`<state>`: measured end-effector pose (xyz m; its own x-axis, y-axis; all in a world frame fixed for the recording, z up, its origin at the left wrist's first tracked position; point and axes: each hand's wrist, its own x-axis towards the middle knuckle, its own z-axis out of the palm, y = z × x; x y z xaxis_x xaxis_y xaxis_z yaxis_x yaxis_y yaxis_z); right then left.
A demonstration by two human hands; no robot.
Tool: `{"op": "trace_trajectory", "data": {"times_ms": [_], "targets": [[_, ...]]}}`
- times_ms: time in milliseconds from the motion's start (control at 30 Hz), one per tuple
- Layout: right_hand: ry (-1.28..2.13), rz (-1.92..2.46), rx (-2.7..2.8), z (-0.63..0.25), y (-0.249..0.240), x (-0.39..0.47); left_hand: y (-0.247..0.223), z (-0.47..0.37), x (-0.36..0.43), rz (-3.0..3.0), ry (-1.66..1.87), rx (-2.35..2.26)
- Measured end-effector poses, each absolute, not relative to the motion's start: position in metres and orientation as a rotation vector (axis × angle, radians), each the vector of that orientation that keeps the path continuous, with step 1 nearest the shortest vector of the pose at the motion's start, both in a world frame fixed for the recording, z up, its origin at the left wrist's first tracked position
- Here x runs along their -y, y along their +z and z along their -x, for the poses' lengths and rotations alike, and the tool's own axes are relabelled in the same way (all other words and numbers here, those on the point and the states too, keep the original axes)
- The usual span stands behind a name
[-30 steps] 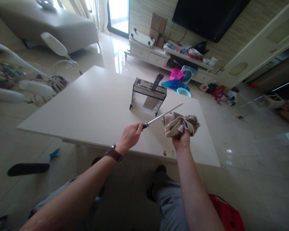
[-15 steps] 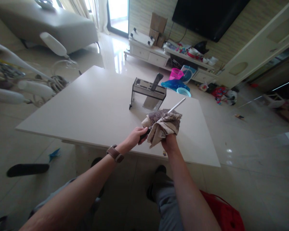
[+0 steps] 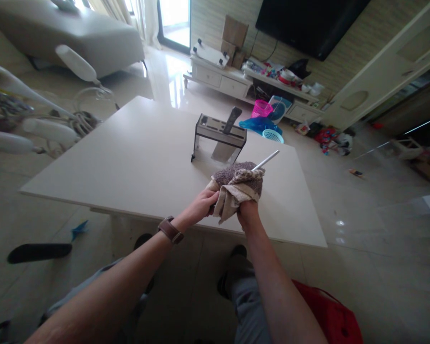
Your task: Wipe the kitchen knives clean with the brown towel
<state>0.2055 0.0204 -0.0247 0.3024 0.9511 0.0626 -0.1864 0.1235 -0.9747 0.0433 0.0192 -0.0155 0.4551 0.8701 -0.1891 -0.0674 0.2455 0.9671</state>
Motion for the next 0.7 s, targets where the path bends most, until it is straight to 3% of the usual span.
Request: {"op": "trace_trajectory", "data": {"times_ms": [700], "targets": [[0.931,0.977,0.395,-0.262,-0.010,-0.037,-0.002,-0.013,-0.026,-1.496,0.540,-0.997]]}}
